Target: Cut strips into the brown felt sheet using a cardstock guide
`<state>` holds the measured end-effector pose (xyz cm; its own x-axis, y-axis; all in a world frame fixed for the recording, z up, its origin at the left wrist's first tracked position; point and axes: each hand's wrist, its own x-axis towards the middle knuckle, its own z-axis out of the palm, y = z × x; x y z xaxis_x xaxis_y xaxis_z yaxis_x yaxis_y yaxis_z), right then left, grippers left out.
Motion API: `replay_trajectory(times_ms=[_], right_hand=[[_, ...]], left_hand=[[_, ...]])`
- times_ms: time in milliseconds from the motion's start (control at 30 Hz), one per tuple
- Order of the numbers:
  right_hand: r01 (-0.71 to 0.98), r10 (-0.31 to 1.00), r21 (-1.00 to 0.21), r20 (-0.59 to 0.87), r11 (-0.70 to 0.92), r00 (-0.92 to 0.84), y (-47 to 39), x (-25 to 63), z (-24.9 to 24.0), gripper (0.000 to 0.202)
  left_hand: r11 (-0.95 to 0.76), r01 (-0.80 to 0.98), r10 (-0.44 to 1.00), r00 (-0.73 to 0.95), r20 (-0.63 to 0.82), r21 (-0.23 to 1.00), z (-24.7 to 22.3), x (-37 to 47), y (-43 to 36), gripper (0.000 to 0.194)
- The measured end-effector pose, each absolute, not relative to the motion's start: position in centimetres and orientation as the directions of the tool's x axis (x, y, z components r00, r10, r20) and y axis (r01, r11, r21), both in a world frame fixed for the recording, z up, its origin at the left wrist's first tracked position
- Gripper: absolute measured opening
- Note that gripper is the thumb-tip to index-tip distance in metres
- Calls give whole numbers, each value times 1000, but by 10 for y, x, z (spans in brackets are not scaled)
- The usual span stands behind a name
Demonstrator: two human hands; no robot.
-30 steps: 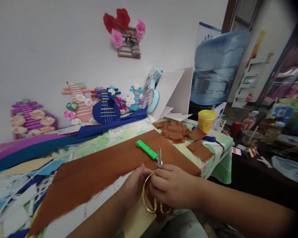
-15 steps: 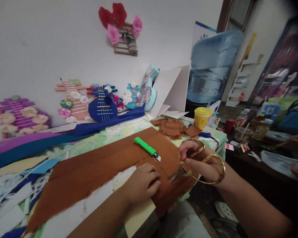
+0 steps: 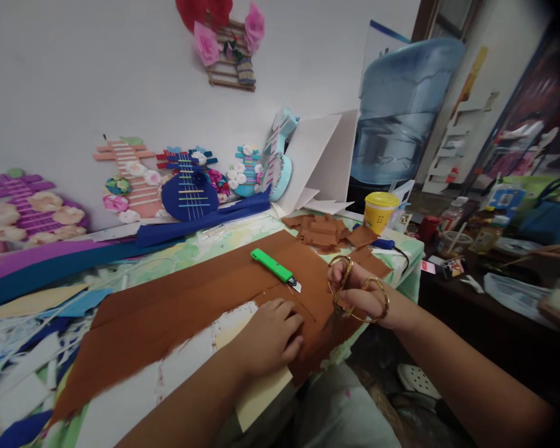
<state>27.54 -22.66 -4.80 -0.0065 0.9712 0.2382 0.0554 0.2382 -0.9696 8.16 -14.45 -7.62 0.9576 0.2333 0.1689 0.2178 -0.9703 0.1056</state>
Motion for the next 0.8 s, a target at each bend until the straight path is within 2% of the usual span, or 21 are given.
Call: replay_trajectory(times_ms=[100, 367, 533, 700, 800], right_hand=[[94, 973, -968, 229, 232, -33, -220, 278, -52, 25], [86, 937, -933, 344, 349, -61, -206, 285, -73, 22], [147, 939, -928, 335, 343, -76, -207, 282, -65, 20], [166, 969, -955, 233, 245, -85, -211, 282, -60, 18], [178, 965, -949, 248, 260, -85, -213, 280, -60, 18]], left_hand=[[-971, 223, 235, 958, 166, 89, -75, 81, -145, 18], [-972, 226, 235, 958, 163, 68, -74, 81, -145, 17], [-974, 217, 225, 961, 160, 70, -74, 81, -144, 18], [-975, 210, 220, 962, 162, 76, -76, 81, -142, 18], [-974, 212, 223, 961, 164, 82, -76, 81, -142, 19]])
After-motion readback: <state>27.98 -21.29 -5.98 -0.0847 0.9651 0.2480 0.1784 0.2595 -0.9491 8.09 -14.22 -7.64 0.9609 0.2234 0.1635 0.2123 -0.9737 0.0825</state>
